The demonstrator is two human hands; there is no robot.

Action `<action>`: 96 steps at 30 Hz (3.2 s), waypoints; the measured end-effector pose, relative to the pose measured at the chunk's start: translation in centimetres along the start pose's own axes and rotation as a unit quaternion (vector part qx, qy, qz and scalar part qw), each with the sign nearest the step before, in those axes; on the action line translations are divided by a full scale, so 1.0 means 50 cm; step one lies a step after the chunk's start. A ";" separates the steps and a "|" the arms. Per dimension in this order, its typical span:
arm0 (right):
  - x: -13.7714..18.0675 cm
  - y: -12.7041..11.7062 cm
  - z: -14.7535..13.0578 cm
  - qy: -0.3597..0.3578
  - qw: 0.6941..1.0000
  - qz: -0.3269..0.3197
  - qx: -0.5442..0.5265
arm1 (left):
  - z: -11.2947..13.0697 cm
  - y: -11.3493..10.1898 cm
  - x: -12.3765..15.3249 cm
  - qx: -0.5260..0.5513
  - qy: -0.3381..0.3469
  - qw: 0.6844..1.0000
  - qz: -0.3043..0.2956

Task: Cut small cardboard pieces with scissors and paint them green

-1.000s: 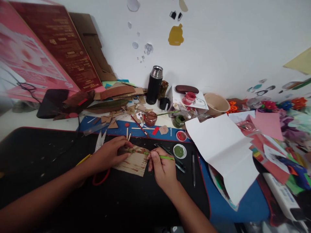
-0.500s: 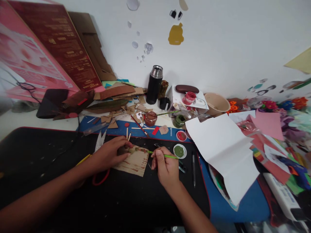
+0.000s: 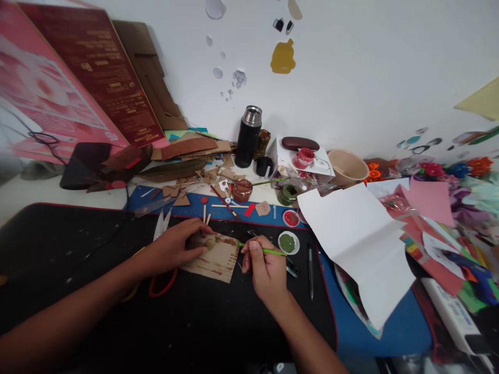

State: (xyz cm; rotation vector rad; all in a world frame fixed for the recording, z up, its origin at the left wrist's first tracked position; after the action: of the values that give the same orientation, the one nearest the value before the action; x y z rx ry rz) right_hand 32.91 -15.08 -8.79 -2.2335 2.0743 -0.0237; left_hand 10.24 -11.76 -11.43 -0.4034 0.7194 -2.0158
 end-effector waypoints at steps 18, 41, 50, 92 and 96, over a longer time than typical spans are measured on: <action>0.005 -0.003 0.002 0.007 1.000 0.004 -0.023 | -0.001 0.007 0.004 -0.018 0.025 0.999 0.007; 0.001 0.011 0.010 0.019 0.999 -0.018 0.023 | -0.003 0.014 0.002 -0.044 0.020 0.999 0.014; 0.002 0.016 0.005 0.000 0.999 -0.025 0.025 | -0.002 0.014 0.002 -0.045 0.021 0.999 0.017; 0.001 0.028 0.006 -0.001 0.999 -0.032 0.033 | -0.001 0.014 0.002 -0.046 0.025 0.998 0.022; 0.000 0.036 0.001 -0.015 0.998 -0.043 0.052 | 0.001 0.013 0.002 -0.045 0.029 0.998 0.020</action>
State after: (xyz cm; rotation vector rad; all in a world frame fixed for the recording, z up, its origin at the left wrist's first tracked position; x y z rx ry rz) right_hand 31.13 -15.21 -9.01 -2.2461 1.9141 -0.1005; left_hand 10.64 -12.14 -11.81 -0.3814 0.8489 -1.9684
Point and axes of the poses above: each hand's wrist, its own x-axis away from the middle knuckle, its own y-axis out of the palm, z = x × y, the point moved 6 cm from there along -x, towards the middle knuckle, and after that the axes turned 5 degrees about y, right-handed, at the moved point
